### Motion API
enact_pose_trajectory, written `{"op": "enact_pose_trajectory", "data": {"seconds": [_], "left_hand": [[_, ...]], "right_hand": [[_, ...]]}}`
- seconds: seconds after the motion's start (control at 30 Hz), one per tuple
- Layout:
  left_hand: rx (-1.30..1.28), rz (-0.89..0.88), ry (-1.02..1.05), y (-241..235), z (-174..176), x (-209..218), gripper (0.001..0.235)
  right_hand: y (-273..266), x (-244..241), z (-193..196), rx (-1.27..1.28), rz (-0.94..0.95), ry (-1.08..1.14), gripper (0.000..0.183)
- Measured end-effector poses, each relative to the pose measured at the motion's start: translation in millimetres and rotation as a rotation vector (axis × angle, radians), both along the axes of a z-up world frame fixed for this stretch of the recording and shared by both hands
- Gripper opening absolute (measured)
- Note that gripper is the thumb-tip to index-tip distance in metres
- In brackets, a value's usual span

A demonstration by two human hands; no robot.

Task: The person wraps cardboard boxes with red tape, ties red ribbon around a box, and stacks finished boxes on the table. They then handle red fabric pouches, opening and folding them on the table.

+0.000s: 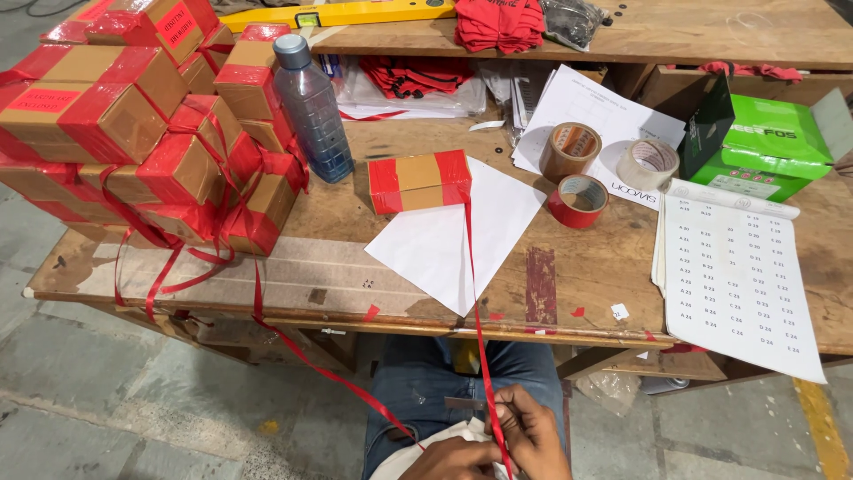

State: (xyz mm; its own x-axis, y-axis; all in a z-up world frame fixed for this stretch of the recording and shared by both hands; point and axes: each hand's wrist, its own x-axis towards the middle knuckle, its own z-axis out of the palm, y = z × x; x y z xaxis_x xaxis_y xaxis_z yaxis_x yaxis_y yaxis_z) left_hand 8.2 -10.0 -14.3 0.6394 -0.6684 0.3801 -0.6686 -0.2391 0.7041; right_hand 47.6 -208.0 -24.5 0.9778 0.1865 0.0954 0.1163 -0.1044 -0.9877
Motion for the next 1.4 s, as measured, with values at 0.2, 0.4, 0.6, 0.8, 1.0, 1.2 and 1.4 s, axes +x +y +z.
{"op": "enact_pose_trajectory", "data": {"seconds": [0.2,0.4,0.6,0.8,1.0,1.2,1.4], "left_hand": [[0.019,-0.036,-0.143,-2,16,2,0.010],[0.019,-0.054,-0.039,-13,24,6,0.015],[0.022,-0.105,-0.048,-19,12,14,0.021],[-0.021,-0.124,-0.112,-19,17,14,0.023],[-0.020,-0.148,-0.101,-19,26,14,0.026],[0.015,-0.169,-0.086,-22,11,17,0.030],[0.000,-0.158,-0.056,-25,14,17,0.028]], "right_hand": [[-8,0,2,-0.002,-0.010,-0.007,0.009],[-17,1,2,0.013,-0.021,-0.035,0.009],[-26,2,4,0.024,-0.025,-0.003,0.008],[-26,1,8,-0.012,-0.031,-0.031,0.009],[-29,2,5,-0.037,-0.042,-0.024,0.008],[-32,2,0,-0.023,-0.045,0.004,0.008],[-32,1,6,-0.029,-0.041,-0.007,0.008]]}}
